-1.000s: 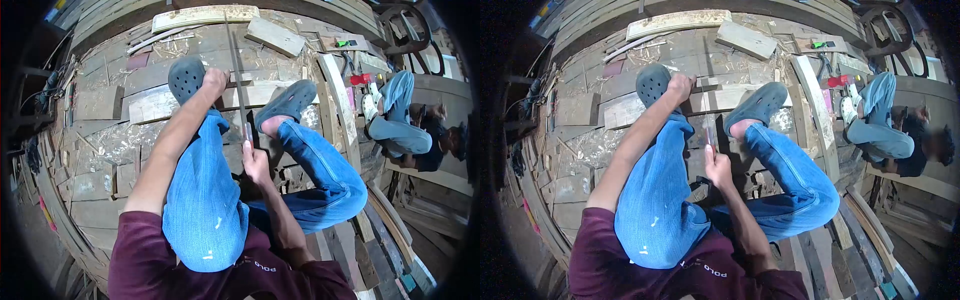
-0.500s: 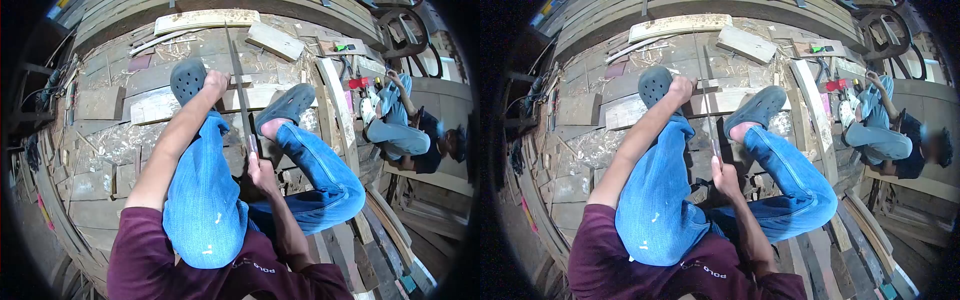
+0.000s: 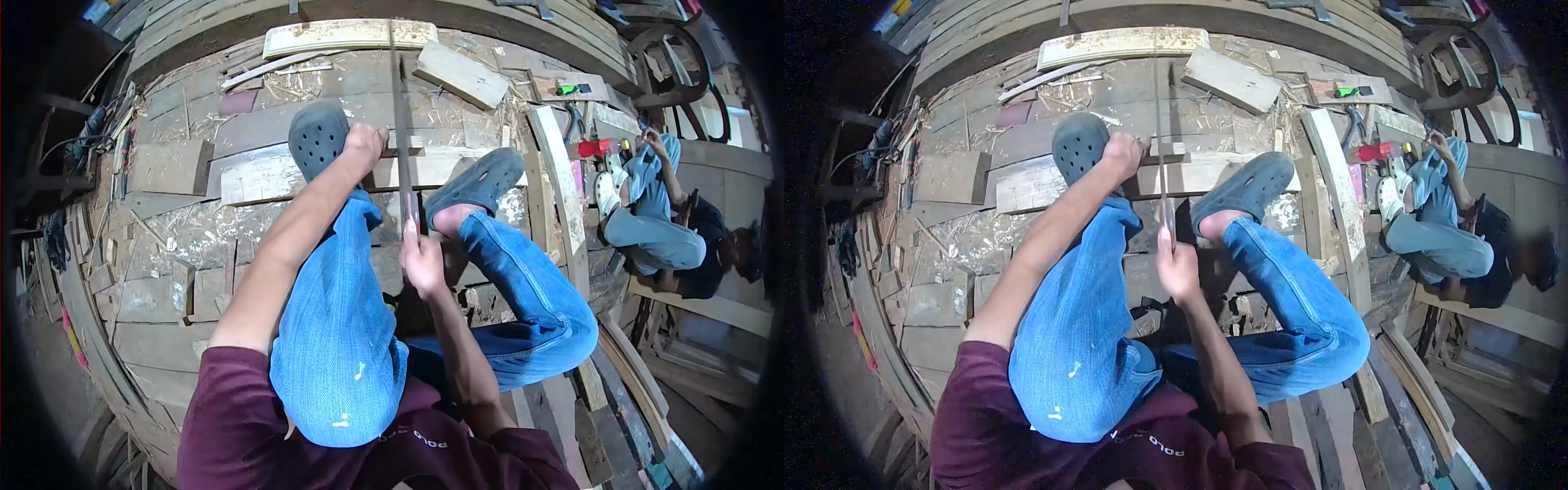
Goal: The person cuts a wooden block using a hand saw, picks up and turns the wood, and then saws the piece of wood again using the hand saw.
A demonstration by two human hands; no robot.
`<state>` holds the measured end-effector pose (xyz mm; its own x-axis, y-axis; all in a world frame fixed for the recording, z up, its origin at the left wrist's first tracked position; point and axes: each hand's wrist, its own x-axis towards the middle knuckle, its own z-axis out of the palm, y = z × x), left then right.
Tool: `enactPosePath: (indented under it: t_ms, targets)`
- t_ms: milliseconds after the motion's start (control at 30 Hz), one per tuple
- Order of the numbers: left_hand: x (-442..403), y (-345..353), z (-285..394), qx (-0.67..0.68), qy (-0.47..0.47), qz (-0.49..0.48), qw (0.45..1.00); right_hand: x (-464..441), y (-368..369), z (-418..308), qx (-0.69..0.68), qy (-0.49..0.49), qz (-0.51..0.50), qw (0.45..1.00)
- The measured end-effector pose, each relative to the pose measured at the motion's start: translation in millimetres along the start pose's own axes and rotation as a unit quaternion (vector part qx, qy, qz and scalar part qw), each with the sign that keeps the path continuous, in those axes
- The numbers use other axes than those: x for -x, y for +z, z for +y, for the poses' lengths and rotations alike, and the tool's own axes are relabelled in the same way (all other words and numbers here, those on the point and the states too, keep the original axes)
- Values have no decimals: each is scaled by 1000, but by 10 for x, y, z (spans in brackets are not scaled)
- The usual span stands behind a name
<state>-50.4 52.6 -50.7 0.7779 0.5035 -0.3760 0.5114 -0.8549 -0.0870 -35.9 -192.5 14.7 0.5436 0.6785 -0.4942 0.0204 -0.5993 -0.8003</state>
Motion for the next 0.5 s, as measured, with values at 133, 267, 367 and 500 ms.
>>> enactPosePath:
  t_ms: [133, 267, 367, 500]
  targets:
    - [43, -129, 12, -9, 9, -55, 998, 387, 28, 125, -26, 33, 5, 999]
    - [-73, -18, -17, 14, -11, 4, 1000, 276, 51, 133, 7, -7, 25, 1000]
    - [-95, -5, -35, 30, 0, 1, 1000, 199, -69, 180, -38, -4, -2, 999]
    - [-26, 5, -53, 21, 20, 25, 999, 203, -227, 110, -7, 12, -39, 999]
